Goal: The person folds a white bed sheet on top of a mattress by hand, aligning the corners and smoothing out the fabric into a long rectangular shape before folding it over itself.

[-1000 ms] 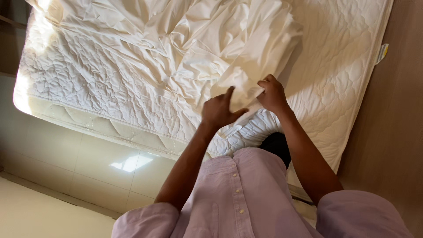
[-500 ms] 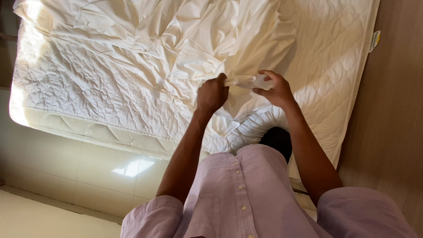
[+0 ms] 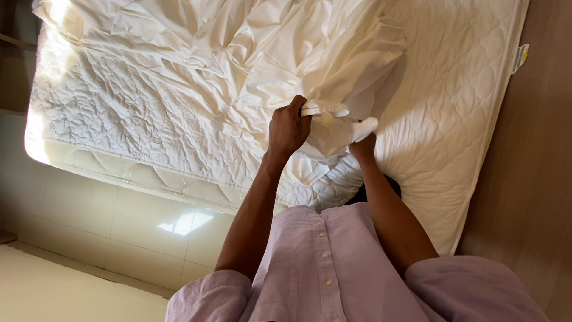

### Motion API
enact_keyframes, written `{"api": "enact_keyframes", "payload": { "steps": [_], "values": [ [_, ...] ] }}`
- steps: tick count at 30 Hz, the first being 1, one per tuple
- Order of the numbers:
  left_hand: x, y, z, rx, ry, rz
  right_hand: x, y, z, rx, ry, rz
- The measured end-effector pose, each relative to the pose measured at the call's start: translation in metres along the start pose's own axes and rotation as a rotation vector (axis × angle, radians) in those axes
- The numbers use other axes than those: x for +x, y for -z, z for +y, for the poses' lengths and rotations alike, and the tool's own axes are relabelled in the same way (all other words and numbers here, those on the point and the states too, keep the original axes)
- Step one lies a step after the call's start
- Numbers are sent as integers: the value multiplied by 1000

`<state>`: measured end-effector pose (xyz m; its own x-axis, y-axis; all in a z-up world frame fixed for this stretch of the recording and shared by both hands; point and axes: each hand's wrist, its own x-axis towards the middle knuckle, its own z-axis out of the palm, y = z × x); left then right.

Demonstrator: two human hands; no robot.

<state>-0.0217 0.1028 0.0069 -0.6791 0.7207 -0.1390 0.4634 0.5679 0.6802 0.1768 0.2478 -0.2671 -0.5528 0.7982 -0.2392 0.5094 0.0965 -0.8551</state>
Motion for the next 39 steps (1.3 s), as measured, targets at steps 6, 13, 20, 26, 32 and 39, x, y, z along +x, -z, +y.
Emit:
{"api": "enact_keyframes", "payload": {
  "steps": [6,13,20,26,32,39],
  "values": [
    [8,22,-38,75,152,99,6,31,-28,252,201,124],
    [22,32,-57,122,304,146,29,136,-78,45,25,-200],
    [39,26,-49,96,289,166,50,158,-106,268,-137,-240],
    [38,31,-32,80,255,175,21,161,-187,118,-21,-140],
    [33,34,-31,159,200,113,52,161,-108,-275,28,311],
    [17,35,-94,314,-109,164,104,235,18,-336,149,637]
  ]
}}
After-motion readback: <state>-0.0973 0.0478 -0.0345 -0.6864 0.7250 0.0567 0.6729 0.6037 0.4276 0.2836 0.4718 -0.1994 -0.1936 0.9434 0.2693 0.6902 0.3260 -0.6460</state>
